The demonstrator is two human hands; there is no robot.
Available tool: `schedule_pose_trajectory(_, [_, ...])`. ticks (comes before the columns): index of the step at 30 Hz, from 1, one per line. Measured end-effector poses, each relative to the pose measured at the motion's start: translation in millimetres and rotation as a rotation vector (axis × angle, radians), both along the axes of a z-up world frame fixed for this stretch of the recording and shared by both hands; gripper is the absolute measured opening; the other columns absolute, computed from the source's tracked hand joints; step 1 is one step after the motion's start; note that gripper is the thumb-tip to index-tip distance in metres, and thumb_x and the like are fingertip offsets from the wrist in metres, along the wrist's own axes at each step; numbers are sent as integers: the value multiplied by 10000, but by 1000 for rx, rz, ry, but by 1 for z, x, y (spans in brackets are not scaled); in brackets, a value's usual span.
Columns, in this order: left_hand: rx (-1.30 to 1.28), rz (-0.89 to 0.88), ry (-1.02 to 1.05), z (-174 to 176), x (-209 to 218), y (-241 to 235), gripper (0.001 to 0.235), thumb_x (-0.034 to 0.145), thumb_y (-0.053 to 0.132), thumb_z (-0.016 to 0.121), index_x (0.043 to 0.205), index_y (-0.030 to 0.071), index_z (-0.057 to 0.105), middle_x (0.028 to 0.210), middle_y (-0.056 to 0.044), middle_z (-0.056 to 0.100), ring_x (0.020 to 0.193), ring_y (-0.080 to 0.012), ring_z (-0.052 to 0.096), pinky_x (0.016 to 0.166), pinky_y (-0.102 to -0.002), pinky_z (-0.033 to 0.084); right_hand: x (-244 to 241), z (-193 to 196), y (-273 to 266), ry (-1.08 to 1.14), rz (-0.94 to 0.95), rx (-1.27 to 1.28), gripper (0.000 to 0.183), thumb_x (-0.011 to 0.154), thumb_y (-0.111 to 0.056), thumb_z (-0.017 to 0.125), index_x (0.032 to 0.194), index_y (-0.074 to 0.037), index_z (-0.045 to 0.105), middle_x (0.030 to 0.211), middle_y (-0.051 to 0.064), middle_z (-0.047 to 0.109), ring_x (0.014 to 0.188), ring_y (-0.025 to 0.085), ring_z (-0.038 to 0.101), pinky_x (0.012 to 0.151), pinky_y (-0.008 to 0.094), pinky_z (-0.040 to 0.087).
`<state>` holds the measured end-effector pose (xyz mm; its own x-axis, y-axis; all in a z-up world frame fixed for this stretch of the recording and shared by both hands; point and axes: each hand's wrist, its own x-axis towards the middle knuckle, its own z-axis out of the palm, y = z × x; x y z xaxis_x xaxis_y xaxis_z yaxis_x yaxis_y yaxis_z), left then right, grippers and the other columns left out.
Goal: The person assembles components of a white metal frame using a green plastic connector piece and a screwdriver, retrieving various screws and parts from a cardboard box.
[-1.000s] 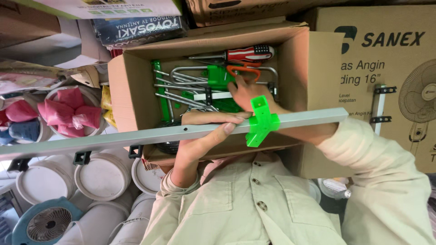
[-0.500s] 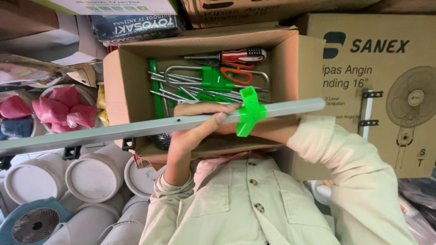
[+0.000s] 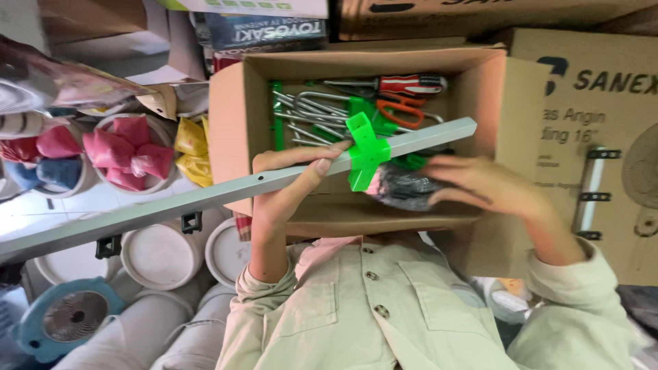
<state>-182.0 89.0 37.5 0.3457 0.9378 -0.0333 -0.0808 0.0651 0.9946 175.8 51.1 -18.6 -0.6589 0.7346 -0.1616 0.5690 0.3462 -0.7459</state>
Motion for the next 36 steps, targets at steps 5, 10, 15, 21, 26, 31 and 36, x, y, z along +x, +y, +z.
schedule_pose_trajectory(5, [444,-21,119,5,-44,4,131,1096,54,643,1187,-20,702,1220,-159,753,1142,-205,768,989,-252,641,15,13,-21,-100,-570,-23,250,1007,-164,609,1150,17,706,1081,103,686,837,288,658,725,372,512])
schedule_pose_trajectory(10, [-27,-273,-101,-11,-75,25,176,995,56,665,1122,-23,757,1184,-201,776,1108,-260,776,1011,-311,601,2,-12,-1,-391,-926,205,277,1194,-214,610,1183,50,695,1046,258,647,916,399,641,798,438,494])
schedule_pose_trajectory(15, [-26,-424,-77,-20,-80,30,196,992,70,661,1150,-1,753,1219,-176,766,1109,-231,766,972,-288,595,-27,-9,24,-392,-1030,535,209,1054,-123,695,1187,36,669,1130,232,666,985,387,637,839,450,486])
schedule_pose_trajectory(21, [29,-427,-71,-16,-82,38,180,998,78,677,1151,27,756,1229,-166,766,1074,-213,787,915,-260,614,-84,48,4,-454,-822,678,290,974,-70,816,1173,25,629,1149,218,614,1102,423,589,917,488,479])
schedule_pose_trajectory(26, [37,-387,-11,-17,-95,45,175,976,64,676,1119,15,765,1184,-168,778,1066,-231,794,931,-277,621,-123,53,21,-397,-483,-73,472,884,-174,765,1344,-136,670,1057,117,682,961,365,668,804,452,521])
schedule_pose_trajectory(31, [-53,-406,-124,-7,-108,41,163,1008,54,647,1119,2,754,1203,-172,769,1149,-253,779,1042,-308,601,-116,52,45,-197,-451,199,748,793,-306,771,1374,75,495,1212,254,569,1064,436,592,887,464,496])
schedule_pose_trajectory(36, [15,-335,-26,-7,-104,52,154,962,62,680,1076,6,768,1181,-179,778,959,-210,802,848,-259,623,-125,66,-14,-841,-597,42,283,919,-196,702,1176,-79,678,1134,180,643,1072,400,645,931,484,521])
